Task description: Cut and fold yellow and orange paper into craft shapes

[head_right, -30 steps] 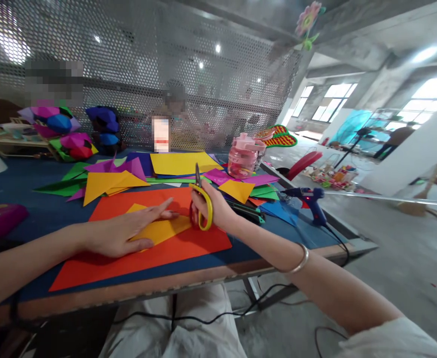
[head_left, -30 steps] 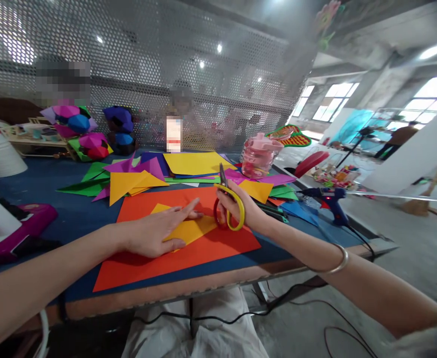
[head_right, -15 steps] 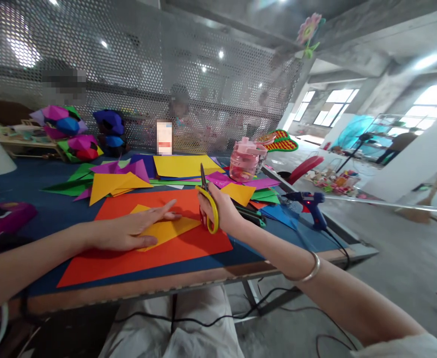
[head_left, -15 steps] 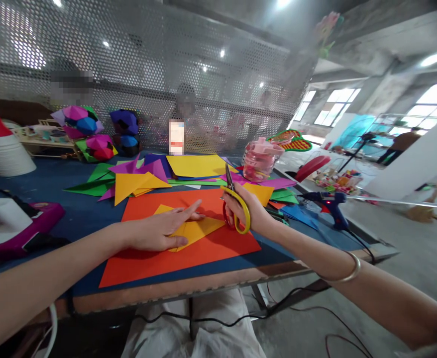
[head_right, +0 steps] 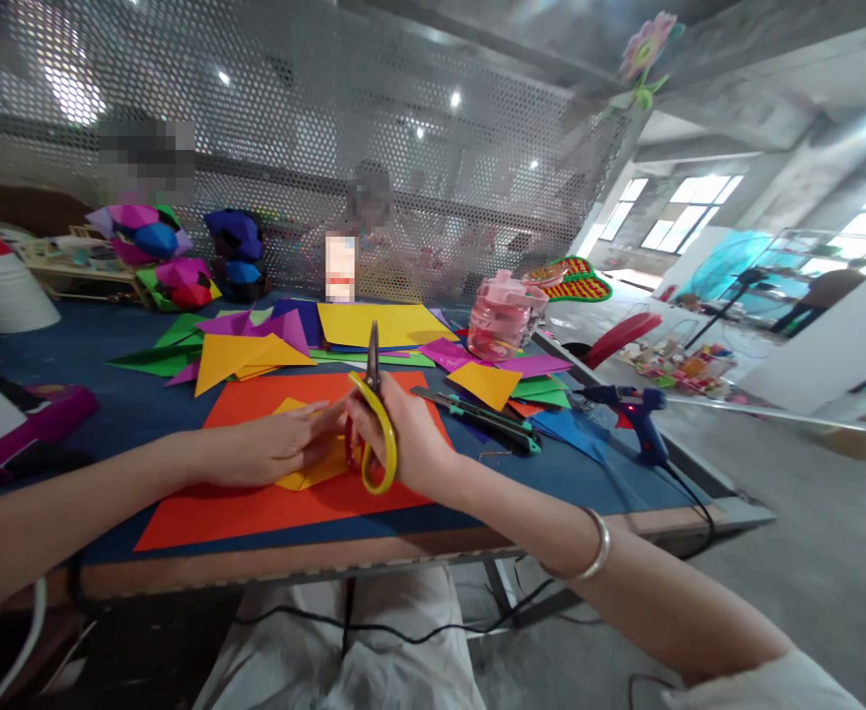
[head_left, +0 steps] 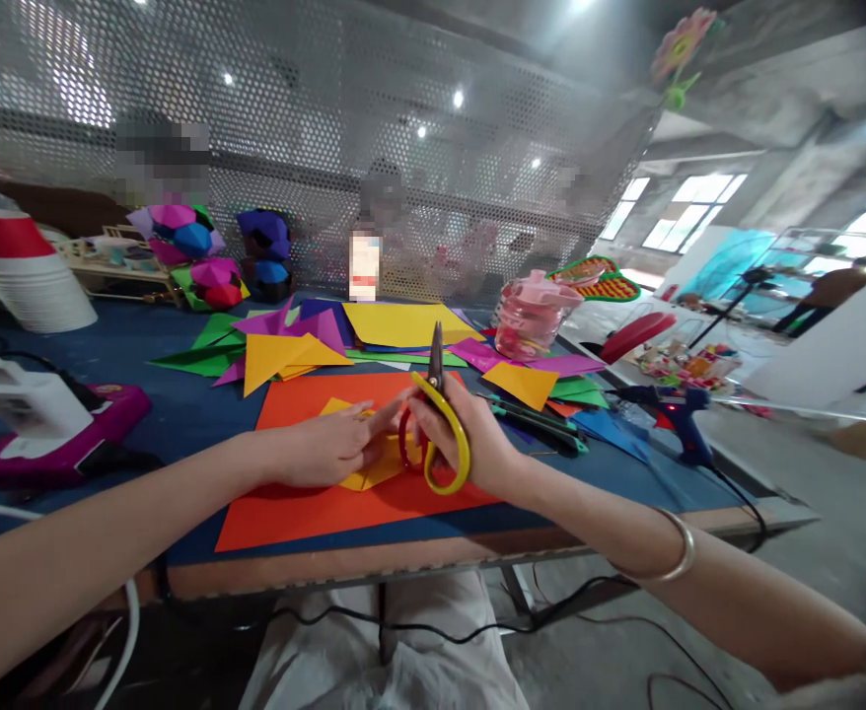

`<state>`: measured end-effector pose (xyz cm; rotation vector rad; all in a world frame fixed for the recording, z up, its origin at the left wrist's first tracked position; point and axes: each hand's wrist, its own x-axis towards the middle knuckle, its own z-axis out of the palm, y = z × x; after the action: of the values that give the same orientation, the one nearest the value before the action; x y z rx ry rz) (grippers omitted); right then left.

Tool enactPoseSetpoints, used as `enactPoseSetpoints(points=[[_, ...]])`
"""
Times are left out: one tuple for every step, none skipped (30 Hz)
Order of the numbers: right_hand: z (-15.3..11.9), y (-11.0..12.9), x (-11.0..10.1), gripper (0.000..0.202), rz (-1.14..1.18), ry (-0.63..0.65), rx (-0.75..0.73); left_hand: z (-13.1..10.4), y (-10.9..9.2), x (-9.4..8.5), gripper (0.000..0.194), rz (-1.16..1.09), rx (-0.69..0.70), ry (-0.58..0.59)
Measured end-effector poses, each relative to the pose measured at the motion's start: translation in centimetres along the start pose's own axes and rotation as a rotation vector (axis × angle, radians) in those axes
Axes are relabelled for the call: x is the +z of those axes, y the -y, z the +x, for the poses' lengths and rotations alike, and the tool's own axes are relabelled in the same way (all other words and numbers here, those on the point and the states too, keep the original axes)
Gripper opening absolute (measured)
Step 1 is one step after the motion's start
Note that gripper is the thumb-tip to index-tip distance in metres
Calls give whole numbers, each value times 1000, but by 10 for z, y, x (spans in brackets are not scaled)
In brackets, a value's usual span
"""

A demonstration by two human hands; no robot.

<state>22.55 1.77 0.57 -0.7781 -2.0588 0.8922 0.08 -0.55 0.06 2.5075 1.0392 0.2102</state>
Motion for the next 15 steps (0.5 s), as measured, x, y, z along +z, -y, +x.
enactPoseSetpoints(points=[[0,-3,6,25,15,-3,-11,1,1,1,64,9,7,-1],[0,-7,10,24,29,-12,-20,1,1,1,63,15,13,-2],[0,-10,14,24,42,-26,-26,1,2,2,63,17,17,-5],[-1,-13,17,24,55,-41,-28,2,2,2,63,17,18,-9],[-1,-15,19,24,68,-53,-29,2,3,1,64,14,17,-13],[-2,-16,21,24,79,-60,-27,2,4,1,64,12,17,-17],[-3,-15,23,24,88,-61,-25,2,5,1,63,10,17,-22],[-5,-14,26,23,94,-58,-22,2,6,2,61,8,19,-28],[-5,-12,28,23,95,-55,-19,2,8,2,58,6,22,-34],[-6,-10,31,22,92,-55,-17,2,10,3,54,5,26,-39],[-6,-9,33,21,85,-60,-18,2,13,4,50,4,28,-45],[-6,-7,36,20,75,-68,-20,2,15,6,48,5,31,-51],[-6,-6,39,18,65,-77,-24,1,18,7,48,6,32,-56],[-5,-6,42,17,56,-84,-28,1,20,8,50,10,32,-63],[-5,-5,44,16,47,-90,-33,0,22,9,52,14,32,-72]])
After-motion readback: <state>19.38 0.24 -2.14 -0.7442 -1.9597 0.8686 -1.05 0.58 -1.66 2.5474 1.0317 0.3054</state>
